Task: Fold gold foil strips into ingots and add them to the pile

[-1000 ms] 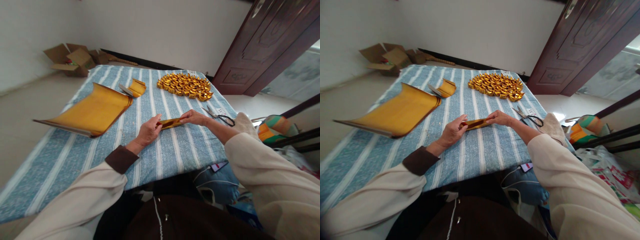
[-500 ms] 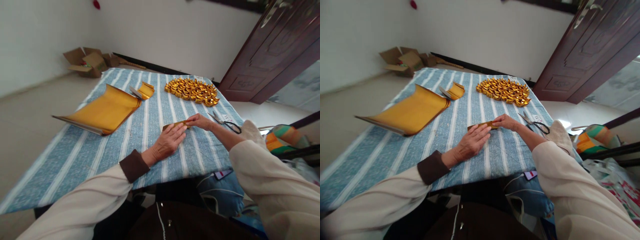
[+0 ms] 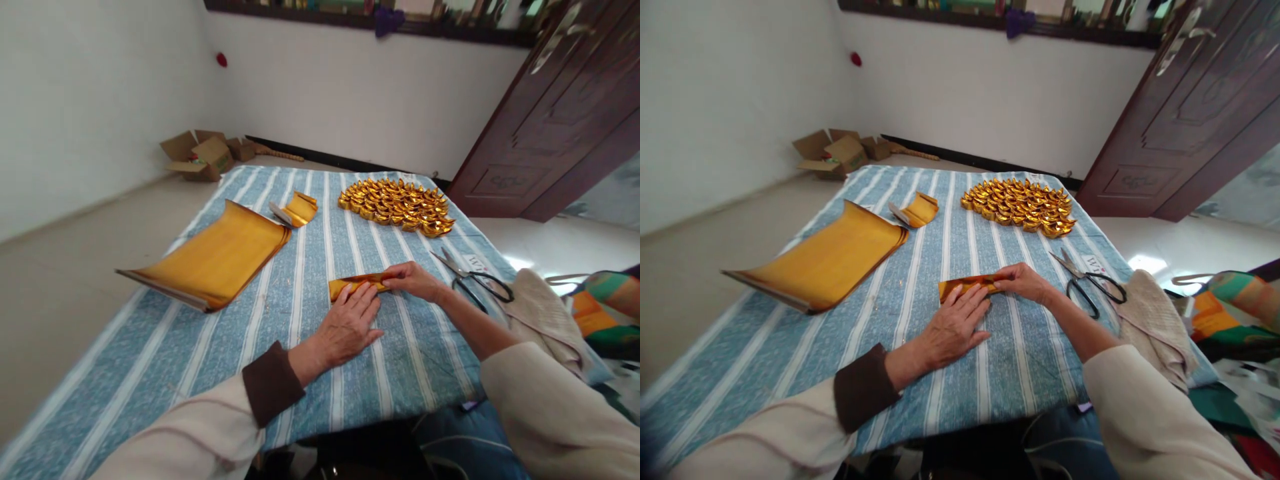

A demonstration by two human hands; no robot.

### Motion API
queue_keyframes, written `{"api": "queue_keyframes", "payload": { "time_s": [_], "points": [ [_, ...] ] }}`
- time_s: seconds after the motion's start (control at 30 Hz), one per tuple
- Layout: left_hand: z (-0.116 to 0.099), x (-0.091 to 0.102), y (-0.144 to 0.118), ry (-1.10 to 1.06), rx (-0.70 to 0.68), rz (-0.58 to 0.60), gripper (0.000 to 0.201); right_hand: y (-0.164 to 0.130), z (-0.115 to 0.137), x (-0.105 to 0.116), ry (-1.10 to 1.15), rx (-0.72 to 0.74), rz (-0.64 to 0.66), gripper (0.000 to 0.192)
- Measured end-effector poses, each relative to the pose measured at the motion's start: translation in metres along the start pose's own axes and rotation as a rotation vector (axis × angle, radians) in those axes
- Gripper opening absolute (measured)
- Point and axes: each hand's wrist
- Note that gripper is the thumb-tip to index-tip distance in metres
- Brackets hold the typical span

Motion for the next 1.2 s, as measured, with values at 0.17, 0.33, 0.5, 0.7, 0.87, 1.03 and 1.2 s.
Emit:
{"api": "queue_keyframes", "payload": {
  "time_s": [0.17,0.33,0.5,0.7,0.87,1.03,1.2],
  "points": [
    [-0.001,0.000,-0.002,-0.047,0.009,0.050,0.052,0.004,-0.009,-0.010,-0.080,-0.021,-0.187,0.033],
    [0.000,0.001,-0.003,-0.091,0.016,0.113,0.052,0.001,-0.019,-0.028,-0.282,0.038,-0.410,0.040],
    [0.000,0.004,-0.005,-0.124,0.035,0.143,0.051,-0.008,-0.022,-0.046,-0.715,0.391,-0.672,0.020],
    [-0.001,0.005,-0.008,-0.165,0.045,0.157,0.054,-0.017,-0.008,-0.064,-1.064,0.611,-0.643,0.023],
    [0.000,0.003,-0.008,-0.167,0.052,0.161,0.059,-0.020,-0.008,-0.073,-1.107,0.649,-0.611,0.026],
    [0.001,-0.004,-0.012,-0.188,0.058,0.129,0.059,-0.019,-0.012,-0.076,-1.085,0.606,-0.605,0.029],
    [0.003,-0.028,-0.019,-0.159,0.042,0.051,0.064,-0.020,-0.017,-0.076,-1.087,0.576,-0.602,0.031]
  ]
}}
Point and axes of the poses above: each hand's wrist, its own y-axis towards the middle knuckle, its own x-axis out of the back of the hand, z = x × y, and after that the axes turned 5 degrees about z, right-handed
